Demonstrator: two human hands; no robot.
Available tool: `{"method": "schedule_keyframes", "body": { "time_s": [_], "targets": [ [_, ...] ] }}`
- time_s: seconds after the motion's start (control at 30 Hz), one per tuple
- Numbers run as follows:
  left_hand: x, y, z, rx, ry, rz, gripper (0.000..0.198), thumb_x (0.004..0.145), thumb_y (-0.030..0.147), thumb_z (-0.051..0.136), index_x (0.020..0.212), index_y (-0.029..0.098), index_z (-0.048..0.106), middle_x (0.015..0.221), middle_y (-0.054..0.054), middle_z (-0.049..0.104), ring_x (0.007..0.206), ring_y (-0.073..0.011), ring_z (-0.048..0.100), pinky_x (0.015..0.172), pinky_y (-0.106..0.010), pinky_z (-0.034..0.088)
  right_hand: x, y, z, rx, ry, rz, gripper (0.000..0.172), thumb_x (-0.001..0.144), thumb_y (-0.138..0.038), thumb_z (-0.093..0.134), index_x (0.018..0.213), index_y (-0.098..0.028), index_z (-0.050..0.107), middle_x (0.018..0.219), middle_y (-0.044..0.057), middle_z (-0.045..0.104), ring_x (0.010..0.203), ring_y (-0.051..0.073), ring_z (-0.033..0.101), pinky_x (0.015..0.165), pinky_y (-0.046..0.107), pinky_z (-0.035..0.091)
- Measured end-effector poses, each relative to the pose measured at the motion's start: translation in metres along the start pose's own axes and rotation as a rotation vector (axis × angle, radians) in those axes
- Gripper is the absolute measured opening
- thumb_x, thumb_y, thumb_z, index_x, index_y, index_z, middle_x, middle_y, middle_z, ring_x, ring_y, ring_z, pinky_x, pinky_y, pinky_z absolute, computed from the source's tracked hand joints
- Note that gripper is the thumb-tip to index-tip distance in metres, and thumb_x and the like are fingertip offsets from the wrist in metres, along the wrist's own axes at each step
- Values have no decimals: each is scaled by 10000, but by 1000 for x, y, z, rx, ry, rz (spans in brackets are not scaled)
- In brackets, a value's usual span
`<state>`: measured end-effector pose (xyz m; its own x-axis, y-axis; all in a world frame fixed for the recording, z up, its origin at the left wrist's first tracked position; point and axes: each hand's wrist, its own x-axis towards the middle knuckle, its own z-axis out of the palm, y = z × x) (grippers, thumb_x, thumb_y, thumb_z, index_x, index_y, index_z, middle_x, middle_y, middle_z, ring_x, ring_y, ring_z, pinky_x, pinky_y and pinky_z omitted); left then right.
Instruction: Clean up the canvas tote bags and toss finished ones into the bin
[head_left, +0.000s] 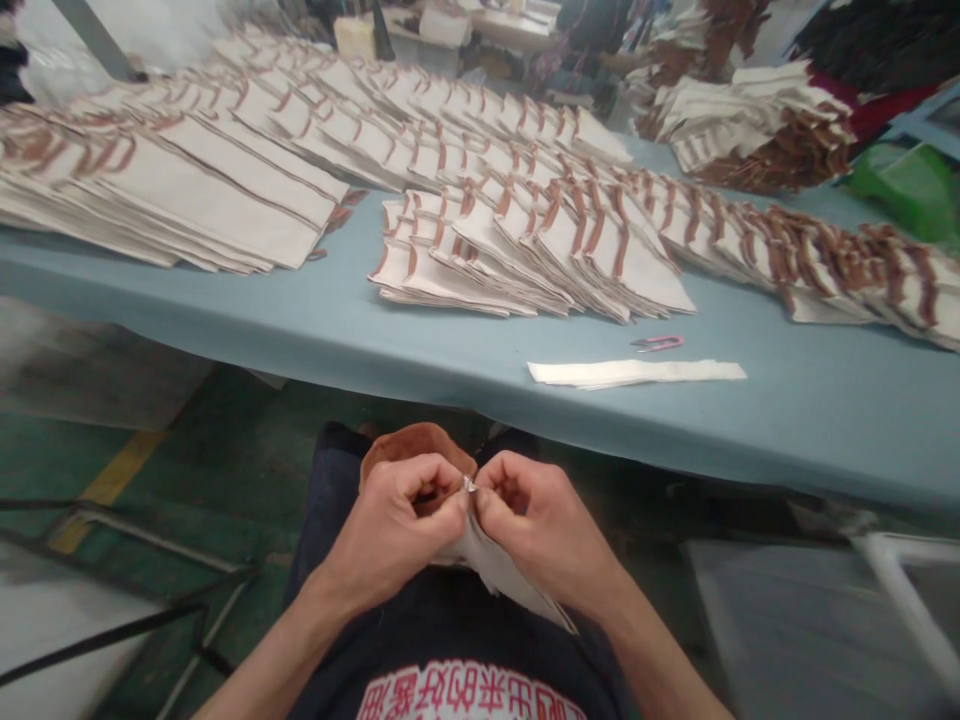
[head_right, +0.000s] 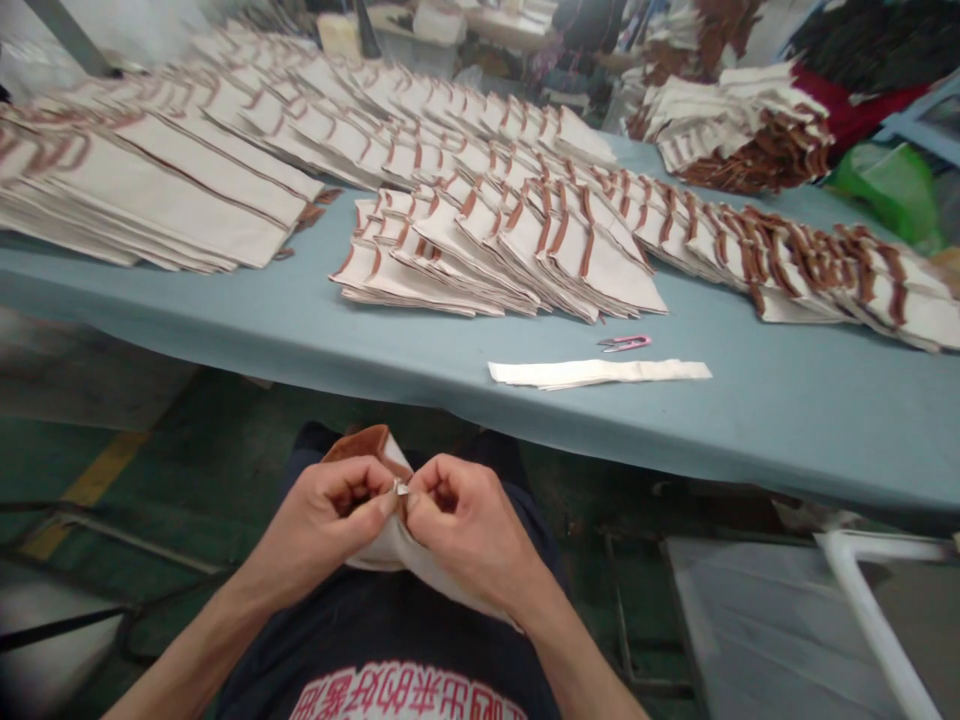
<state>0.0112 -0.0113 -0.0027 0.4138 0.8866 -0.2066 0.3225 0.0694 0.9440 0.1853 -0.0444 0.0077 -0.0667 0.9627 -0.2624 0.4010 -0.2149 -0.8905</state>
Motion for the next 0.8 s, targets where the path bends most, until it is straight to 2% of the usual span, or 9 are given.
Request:
{"method": "schedule_keyframes", "body": {
  "time_s": [0.1,0.2,0.33,0.43,0.53,0.7,0.8],
  "targets": [
    [-2,-9,0,-237,-82,-116,273,781,399,656,689,153,581,618,26,526,546,-94,433,510,-202,339,1,5,3,350,-142,160,120,765,-309,551,713,-202,535,589,-51,504,521,92,408,490,207,324],
    [-6,-14,1,-366,-126,-179,314,776,438,708,717,153,589,623,26,545,529,-88,436,502,-195,344,-3,5,1,405,-187,170,135,775,-317,564,717,-197,539,591,-56,503,515,83,397,488,202,325],
    [-10,-5,0,-348,-128,-122,302,801,411,728,728,130,645,693,-9,602,591,-104,493,539,-197,393,-13,-6,-11,86,-98,-27,129,862,-273,613,773,-181,630,656,-27,610,567,102,513,529,214,376],
    [-11,8,-3,-233,-111,-53,267,851,358,679,734,119,690,722,-31,643,630,-118,536,557,-195,424,-16,-16,-23,-165,-57,-190,83,901,-206,638,833,-186,680,732,-2,706,634,125,630,588,226,433],
    [-12,16,-8,-88,-108,16,265,889,323,625,756,123,738,725,-39,687,638,-127,572,561,-195,439,-15,-22,-30,-397,-61,-381,86,935,-142,644,874,-186,687,786,14,753,676,138,686,623,238,445],
    [-15,17,-12,114,-81,103,259,910,253,571,750,138,739,675,-10,683,611,-115,570,562,-198,415,-15,-27,-32,-782,-15,-701,233,1037,-153,540,846,-189,668,743,35,735,660,170,672,593,299,391],
    [-14,19,-10,177,-35,146,245,879,224,558,694,140,695,621,9,627,576,-105,526,544,-205,385,-13,-27,-29,-918,17,-784,280,1023,-119,508,797,-196,655,657,24,676,579,167,599,553,326,334]
  ]
}}
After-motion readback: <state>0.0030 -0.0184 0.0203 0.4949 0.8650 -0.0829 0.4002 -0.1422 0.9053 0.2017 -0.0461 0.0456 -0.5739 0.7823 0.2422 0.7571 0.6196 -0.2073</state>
